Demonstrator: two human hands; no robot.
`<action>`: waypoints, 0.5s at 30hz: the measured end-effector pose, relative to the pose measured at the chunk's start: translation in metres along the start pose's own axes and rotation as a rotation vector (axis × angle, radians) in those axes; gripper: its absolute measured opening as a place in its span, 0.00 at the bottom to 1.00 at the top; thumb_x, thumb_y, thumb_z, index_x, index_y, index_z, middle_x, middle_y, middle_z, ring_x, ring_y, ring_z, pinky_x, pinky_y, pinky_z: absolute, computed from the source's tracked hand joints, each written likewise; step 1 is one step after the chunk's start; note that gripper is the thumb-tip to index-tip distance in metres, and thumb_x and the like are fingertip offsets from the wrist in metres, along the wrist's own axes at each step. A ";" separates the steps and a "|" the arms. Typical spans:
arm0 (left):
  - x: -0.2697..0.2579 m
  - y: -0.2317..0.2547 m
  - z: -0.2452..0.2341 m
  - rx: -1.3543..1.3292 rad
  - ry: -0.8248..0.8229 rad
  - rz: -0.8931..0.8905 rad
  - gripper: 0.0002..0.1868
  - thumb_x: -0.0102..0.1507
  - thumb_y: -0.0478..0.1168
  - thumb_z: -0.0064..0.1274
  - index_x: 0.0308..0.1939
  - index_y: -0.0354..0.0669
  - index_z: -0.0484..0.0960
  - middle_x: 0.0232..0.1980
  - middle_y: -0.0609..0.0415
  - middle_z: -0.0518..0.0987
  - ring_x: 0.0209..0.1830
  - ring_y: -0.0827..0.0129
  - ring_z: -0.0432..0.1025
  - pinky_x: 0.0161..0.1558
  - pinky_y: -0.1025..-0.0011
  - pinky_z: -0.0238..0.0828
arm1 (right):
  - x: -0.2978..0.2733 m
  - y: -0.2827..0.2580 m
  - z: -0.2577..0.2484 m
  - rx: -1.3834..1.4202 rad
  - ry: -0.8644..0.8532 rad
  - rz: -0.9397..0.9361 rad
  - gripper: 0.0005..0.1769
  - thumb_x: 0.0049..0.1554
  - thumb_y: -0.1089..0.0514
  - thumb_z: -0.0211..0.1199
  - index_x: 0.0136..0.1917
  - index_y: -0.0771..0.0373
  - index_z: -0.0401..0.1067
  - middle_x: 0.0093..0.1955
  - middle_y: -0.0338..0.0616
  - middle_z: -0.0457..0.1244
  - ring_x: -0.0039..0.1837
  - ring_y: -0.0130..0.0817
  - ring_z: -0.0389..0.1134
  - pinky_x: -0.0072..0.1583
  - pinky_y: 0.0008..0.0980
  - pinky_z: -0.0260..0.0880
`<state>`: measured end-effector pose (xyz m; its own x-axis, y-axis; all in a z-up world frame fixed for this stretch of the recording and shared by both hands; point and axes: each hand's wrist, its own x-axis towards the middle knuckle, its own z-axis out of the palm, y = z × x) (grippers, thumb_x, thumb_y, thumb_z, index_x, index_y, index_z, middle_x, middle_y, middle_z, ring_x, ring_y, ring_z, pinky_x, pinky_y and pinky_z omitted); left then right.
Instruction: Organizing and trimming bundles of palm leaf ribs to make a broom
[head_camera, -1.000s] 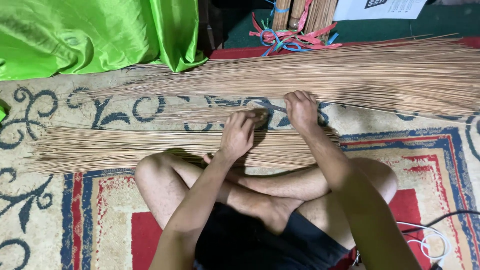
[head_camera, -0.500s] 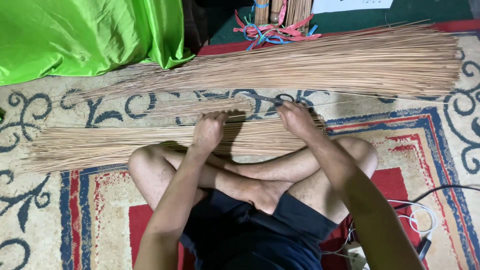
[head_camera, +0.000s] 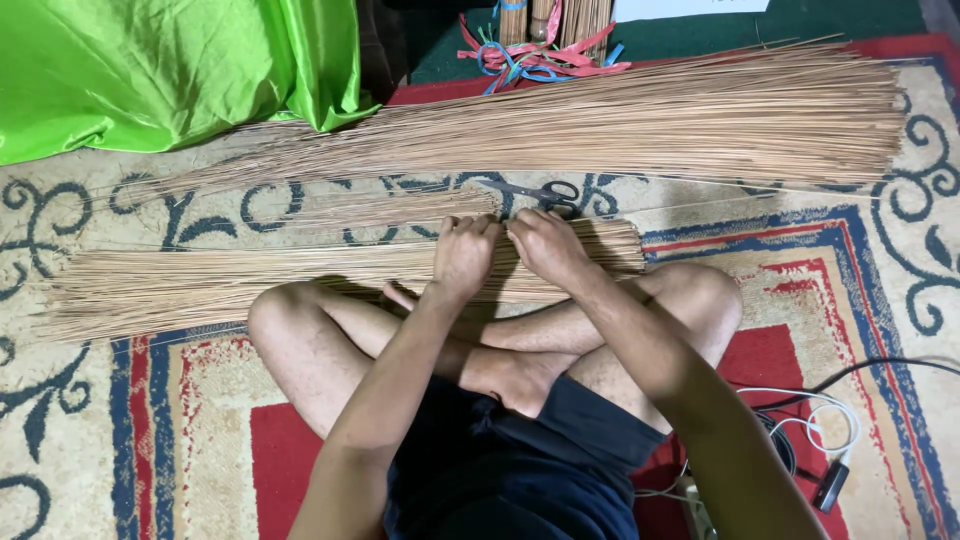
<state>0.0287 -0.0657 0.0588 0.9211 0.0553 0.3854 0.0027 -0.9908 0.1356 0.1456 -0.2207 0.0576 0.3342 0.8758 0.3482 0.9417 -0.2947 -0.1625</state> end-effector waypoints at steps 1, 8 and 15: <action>-0.003 -0.004 -0.008 0.000 -0.001 0.000 0.05 0.63 0.41 0.52 0.40 0.56 0.83 0.39 0.60 0.83 0.41 0.65 0.79 0.52 0.62 0.67 | -0.006 0.005 -0.003 0.001 0.000 0.000 0.10 0.62 0.52 0.58 0.45 0.57 0.76 0.39 0.41 0.62 0.47 0.45 0.70 0.48 0.40 0.68; -0.038 -0.072 -0.023 0.039 -0.017 -0.036 0.07 0.63 0.36 0.52 0.40 0.54 0.84 0.37 0.59 0.82 0.39 0.64 0.79 0.49 0.64 0.67 | -0.058 0.076 -0.004 -0.061 -0.098 0.151 0.11 0.62 0.52 0.58 0.48 0.58 0.78 0.40 0.45 0.62 0.48 0.51 0.69 0.50 0.46 0.69; -0.014 -0.015 -0.055 -0.052 -0.062 -0.054 0.06 0.64 0.37 0.53 0.42 0.51 0.85 0.43 0.55 0.84 0.41 0.62 0.81 0.48 0.63 0.71 | -0.045 0.042 0.023 -0.040 -0.116 0.160 0.10 0.60 0.52 0.58 0.46 0.55 0.77 0.39 0.43 0.62 0.48 0.49 0.70 0.50 0.44 0.69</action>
<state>-0.0061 -0.0444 0.1017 0.9426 0.0991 0.3190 0.0346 -0.9788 0.2021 0.1692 -0.2637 0.0140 0.4753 0.8539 0.2120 0.8784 -0.4468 -0.1697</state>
